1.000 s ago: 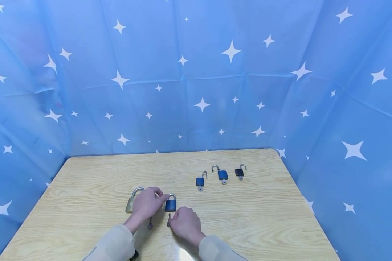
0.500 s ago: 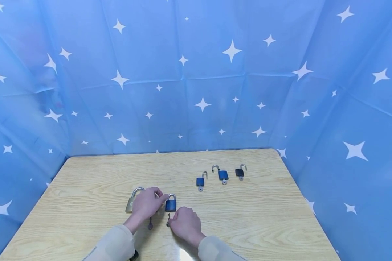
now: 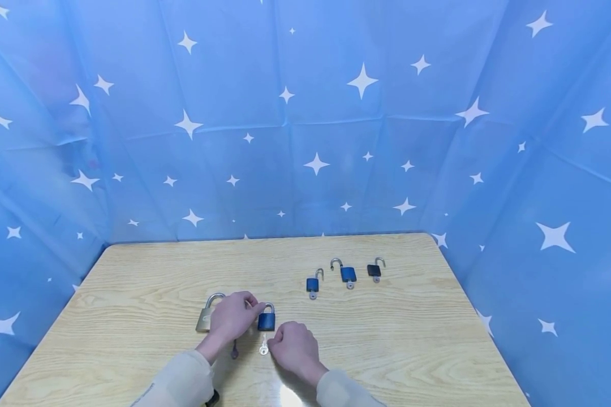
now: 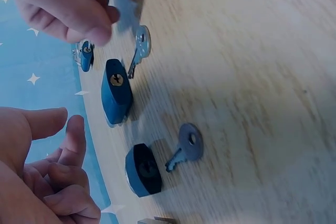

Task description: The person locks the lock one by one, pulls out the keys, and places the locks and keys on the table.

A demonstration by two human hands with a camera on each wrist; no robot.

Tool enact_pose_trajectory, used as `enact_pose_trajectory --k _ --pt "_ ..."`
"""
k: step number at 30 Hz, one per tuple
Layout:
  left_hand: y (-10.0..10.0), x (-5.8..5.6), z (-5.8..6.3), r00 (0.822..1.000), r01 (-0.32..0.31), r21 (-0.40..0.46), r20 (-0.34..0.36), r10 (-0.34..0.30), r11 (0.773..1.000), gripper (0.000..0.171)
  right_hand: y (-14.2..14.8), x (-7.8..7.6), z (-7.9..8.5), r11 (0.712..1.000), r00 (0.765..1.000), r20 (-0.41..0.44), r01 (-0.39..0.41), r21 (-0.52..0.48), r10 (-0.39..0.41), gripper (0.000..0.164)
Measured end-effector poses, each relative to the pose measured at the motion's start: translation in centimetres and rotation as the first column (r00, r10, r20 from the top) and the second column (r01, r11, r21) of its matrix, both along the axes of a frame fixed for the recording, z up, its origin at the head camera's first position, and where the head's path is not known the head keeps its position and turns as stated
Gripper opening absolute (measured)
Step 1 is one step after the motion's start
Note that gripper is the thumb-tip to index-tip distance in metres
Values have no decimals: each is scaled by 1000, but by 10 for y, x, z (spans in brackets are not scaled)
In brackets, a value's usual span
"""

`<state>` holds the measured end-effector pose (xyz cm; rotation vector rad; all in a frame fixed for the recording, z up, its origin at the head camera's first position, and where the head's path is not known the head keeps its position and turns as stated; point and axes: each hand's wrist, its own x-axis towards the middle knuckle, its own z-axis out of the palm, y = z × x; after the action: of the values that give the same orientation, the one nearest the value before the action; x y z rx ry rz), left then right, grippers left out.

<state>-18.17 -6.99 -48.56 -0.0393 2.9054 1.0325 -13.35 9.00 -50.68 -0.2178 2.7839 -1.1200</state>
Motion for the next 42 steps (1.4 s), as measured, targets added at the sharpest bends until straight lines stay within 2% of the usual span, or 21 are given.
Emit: enact_pose_trajectory --k 6,14,22,28,31,37,42 --pt "8 -5 1 1000 22 -32 -11 -22 999 22 24 -5 7 999 1000 13 -6 -36 6 19" --pt "25 -19 7 997 75 -104 11 -74 992 24 60 -21 8 994 995 46 91 -63 -89 18" --pt "54 -34 6 990 137 -129 56 -130 982 22 84 -34 15 989 988 50 150 -4 -149 16" --pt "82 -45 5 989 147 -160 30 -144 976 22 97 -39 20 978 978 39 206 19 -207 15" --pt "94 -49 1 991 132 -167 26 -129 977 26 103 -40 21 975 973 57 222 26 -223 16" --pt "111 -54 -7 998 59 -163 35 -54 985 33 112 -41 21 969 966 75 244 31 -246 18" --pt "123 -58 -12 1000 24 -227 15 -22 974 36 117 -40 20 967 966 59 251 41 -253 19"
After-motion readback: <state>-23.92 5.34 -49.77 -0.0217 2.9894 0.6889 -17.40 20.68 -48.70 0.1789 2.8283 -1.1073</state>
